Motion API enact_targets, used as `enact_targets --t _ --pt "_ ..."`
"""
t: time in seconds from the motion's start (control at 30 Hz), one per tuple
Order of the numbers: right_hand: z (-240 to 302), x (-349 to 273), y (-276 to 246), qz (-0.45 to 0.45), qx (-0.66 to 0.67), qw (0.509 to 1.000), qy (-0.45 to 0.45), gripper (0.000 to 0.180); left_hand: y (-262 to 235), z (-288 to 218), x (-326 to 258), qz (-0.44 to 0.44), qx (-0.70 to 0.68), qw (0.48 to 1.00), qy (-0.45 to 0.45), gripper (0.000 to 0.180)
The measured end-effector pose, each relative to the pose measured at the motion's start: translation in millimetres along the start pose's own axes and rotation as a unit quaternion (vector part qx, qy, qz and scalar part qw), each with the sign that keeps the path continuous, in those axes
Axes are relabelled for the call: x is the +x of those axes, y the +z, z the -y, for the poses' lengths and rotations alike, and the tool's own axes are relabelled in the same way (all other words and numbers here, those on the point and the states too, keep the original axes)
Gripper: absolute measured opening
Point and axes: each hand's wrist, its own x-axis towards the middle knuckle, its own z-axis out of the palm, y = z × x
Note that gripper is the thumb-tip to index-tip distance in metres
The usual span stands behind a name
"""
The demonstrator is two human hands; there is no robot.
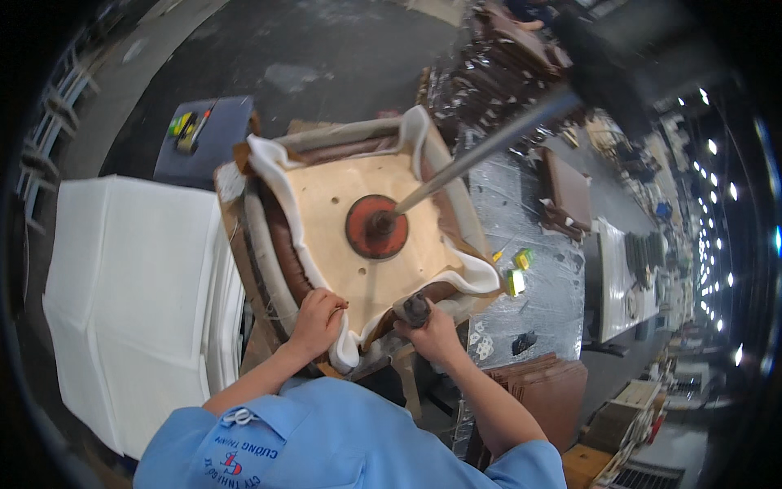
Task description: The person places a wooden chair seat base on a work table, covers it with a white fabric sheet, and uses a pneumatic staple gun to secure the fabric around the edges. The person then flips the seat to reveal the brown upholstered top and places it on a stack of finished seats.
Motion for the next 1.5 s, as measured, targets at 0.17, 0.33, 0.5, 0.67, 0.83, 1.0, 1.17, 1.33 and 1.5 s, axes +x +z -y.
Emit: enact_targets --t 0.17,0.33,0.5,0.67,0.83,1.0,1.17,1.33,1.5 --pt "-54 -68 29 -0.160 0.142 0.976 -0.038 0.071 -3 -55 1 0.010 -0.007 0.999 0.029 0.014" --pt "-137 -116 39 -0.266 0.302 0.915 0.033 0.072 55 -104 -14 0.174 -0.123 0.977 -0.002 0.027" --pt "-256 -79 -5 -0.316 0.224 0.904 0.181 0.034 122 -89 -28 0.182 0.107 0.977 0.042 0.065" --pt "-400 -11 -64 -0.340 0.043 0.921 0.185 0.069 129 -93 -32 0.129 0.201 0.969 0.064 0.065" --pt "-494 57 -104 -0.320 -0.060 0.926 0.191 0.072 116 -90 -38 0.075 0.272 0.958 0.044 0.055" --pt "-559 109 -126 -0.298 -0.100 0.910 0.271 0.082 104 -93 -41 0.050 0.334 0.940 -0.048 0.054" --pt "-592 140 -139 -0.293 -0.142 0.874 0.360 0.090 112 -86 -12 0.045 0.405 0.911 -0.060 0.054" --pt "-607 157 -135 -0.296 -0.211 0.860 0.358 0.096 103 -82 -9 0.053 0.412 0.907 -0.069 0.053" --pt "-593 160 -126 -0.287 -0.212 0.852 0.383 0.095 107 -72 -18 0.022 0.434 0.899 -0.048 0.053"
